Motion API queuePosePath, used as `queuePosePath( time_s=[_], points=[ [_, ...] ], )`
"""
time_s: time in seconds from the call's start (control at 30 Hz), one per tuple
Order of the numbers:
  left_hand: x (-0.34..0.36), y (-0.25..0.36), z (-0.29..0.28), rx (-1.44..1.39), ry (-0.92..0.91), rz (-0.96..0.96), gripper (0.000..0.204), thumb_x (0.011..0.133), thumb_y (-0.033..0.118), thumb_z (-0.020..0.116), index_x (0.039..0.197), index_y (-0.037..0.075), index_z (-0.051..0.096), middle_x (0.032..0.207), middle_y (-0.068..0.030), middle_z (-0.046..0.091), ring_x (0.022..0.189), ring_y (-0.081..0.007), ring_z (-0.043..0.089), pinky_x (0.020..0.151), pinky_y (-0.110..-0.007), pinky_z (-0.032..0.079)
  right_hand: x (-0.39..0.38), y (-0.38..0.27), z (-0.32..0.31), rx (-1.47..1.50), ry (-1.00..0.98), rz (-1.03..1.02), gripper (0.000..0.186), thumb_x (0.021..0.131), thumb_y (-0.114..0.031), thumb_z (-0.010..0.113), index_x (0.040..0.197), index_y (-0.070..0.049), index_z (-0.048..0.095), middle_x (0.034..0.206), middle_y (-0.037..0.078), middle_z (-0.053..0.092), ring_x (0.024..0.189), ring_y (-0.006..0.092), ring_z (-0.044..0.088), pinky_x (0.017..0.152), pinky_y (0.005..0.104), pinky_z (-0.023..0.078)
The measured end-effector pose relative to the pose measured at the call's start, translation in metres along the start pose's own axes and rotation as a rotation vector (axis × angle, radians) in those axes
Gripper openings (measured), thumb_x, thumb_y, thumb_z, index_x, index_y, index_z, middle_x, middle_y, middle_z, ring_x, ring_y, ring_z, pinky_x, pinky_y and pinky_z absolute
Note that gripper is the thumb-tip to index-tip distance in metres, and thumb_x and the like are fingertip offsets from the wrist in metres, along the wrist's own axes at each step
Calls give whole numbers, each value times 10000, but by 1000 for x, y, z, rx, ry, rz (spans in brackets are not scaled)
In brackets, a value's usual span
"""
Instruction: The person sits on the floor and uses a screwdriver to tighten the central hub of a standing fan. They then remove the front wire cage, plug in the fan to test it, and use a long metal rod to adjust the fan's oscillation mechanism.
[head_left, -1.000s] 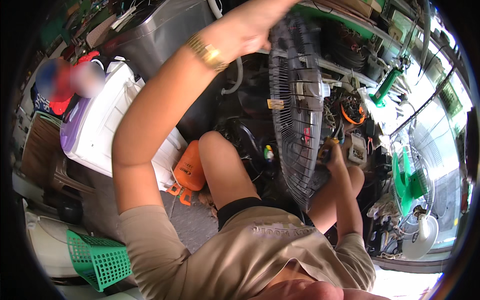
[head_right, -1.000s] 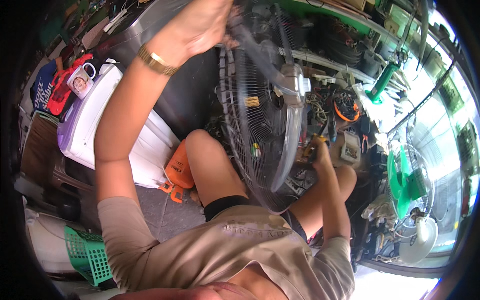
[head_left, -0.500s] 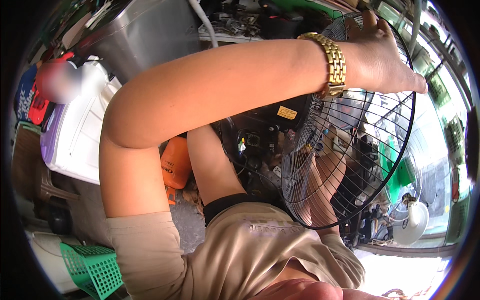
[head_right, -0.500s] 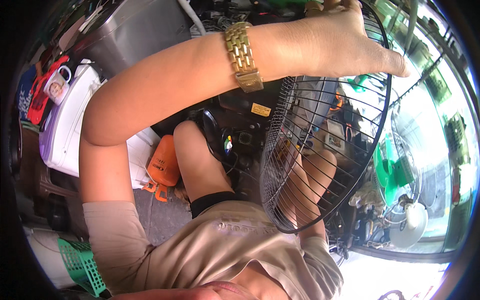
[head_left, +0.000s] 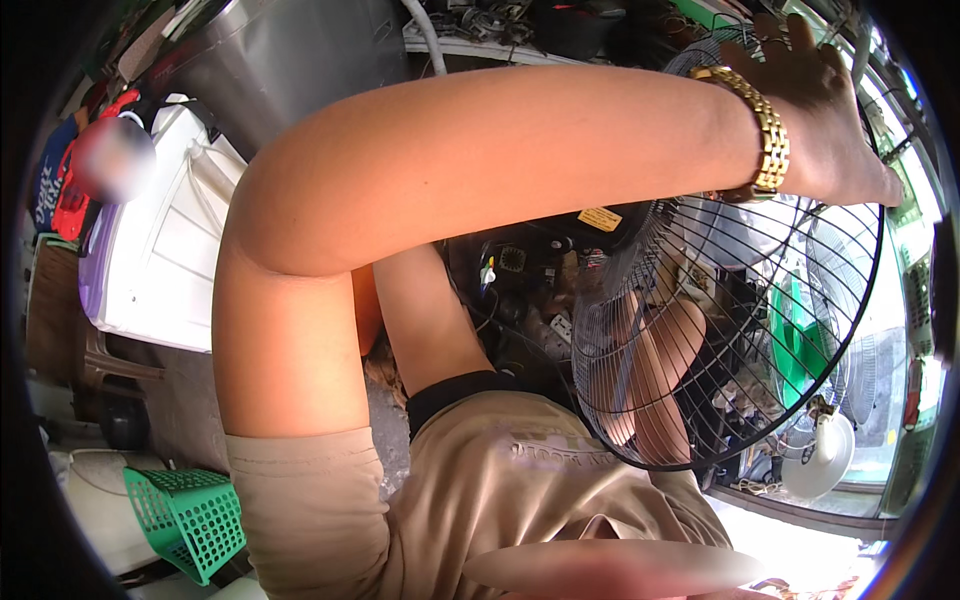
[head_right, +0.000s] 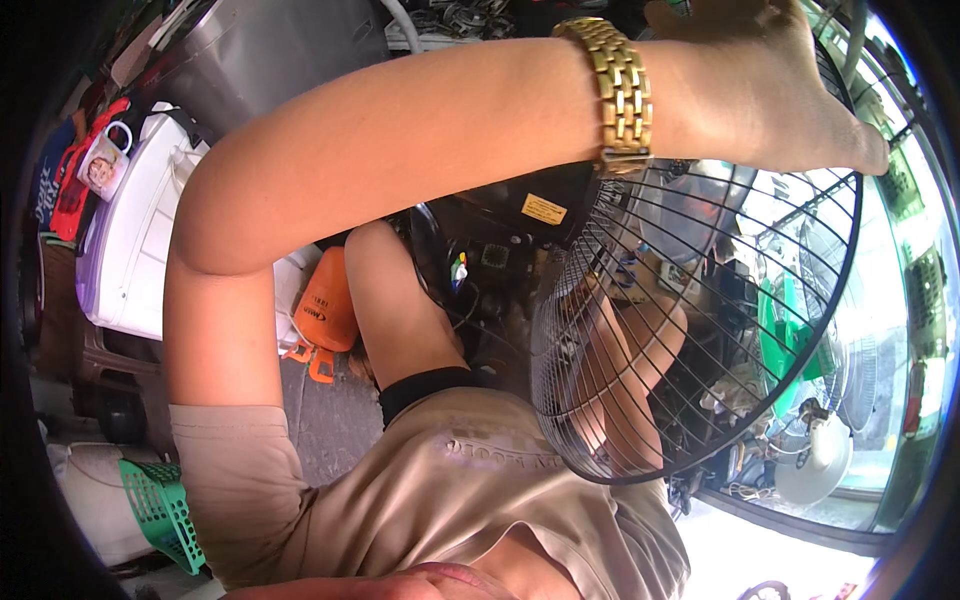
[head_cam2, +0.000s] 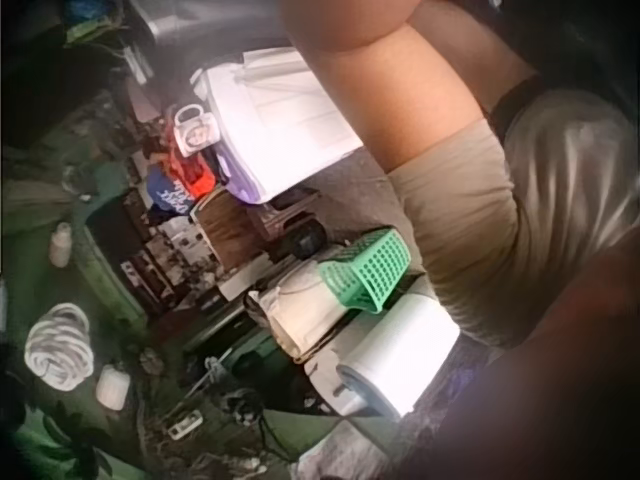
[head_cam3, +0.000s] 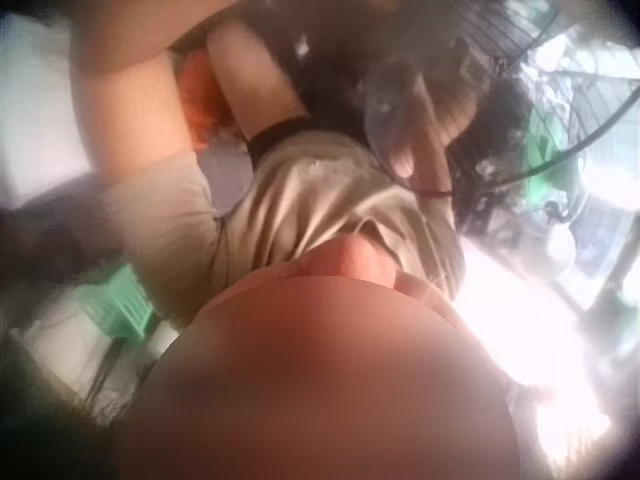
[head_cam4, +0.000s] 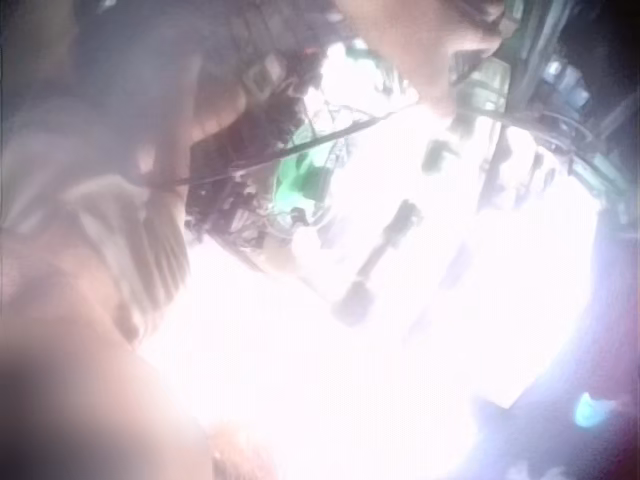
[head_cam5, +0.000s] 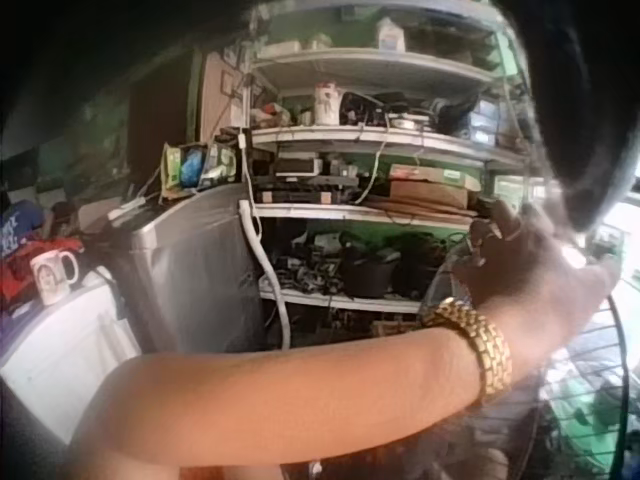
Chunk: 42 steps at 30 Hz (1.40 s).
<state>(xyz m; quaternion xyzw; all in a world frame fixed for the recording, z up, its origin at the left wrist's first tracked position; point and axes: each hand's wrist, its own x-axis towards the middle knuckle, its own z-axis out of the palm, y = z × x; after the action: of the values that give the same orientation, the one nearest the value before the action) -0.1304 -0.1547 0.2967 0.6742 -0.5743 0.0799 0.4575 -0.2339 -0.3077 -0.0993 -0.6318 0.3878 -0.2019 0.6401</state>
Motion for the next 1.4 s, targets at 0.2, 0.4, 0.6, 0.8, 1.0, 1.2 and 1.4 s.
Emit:
queuePosePath(
  time_s=[0.2,0.4,0.6,0.8,1.0,1.2,1.4],
  points=[
    [11,-7,1,-171,-122,-25,975,715,565,667,1328,-121,344,1387,-339,284,1230,-362,455,1007,-414,421,-5,6,-10,-46,23,4,378,888,-366,505,1078,-47,577,898,108,614,736,244,600,611,365,499],
    [15,-10,-1,-336,-208,-32,954,702,558,688,1301,-120,382,1349,-337,347,1189,-348,497,992,-398,434,-10,10,-15,-76,50,5,381,887,-362,510,1085,-42,573,912,113,613,755,250,601,625,372,500],
    [7,-18,-9,-459,-272,-62,934,688,550,708,1274,-118,420,1312,-334,411,1148,-335,539,977,-383,448,-16,13,-20,-93,75,3,385,886,-358,515,1092,-36,570,926,117,612,773,255,601,638,380,500],
    [-6,-25,-30,-496,-281,-117,913,675,542,729,1247,-116,458,1275,-332,475,1106,-321,581,961,-367,462,-19,15,-21,-109,95,-19,389,885,-353,521,1098,-31,566,941,122,611,791,261,601,652,388,501],
    [-31,-16,-32,-135,19,-89,921,795,597,514,1337,-102,259,1353,-299,286,1250,-384,305,1058,-473,255,-19,20,-25,-112,127,-29,393,885,-349,526,1105,-25,562,955,127,609,810,267,601,665,395,501],
    [-22,7,-20,403,107,-354,1001,826,670,408,1395,-126,196,1396,-321,237,1306,-434,248,1082,-550,242,-20,23,-25,-128,155,-57,398,884,-345,532,1112,-20,558,969,131,608,828,273,601,679,403,502],
    [-6,24,-9,512,100,-544,936,794,613,464,1335,-127,274,1310,-309,305,1240,-410,308,1041,-546,288,-21,34,-25,-170,215,-103,403,883,-341,537,1118,-14,554,983,136,607,846,278,602,692,411,502]
  ],
)
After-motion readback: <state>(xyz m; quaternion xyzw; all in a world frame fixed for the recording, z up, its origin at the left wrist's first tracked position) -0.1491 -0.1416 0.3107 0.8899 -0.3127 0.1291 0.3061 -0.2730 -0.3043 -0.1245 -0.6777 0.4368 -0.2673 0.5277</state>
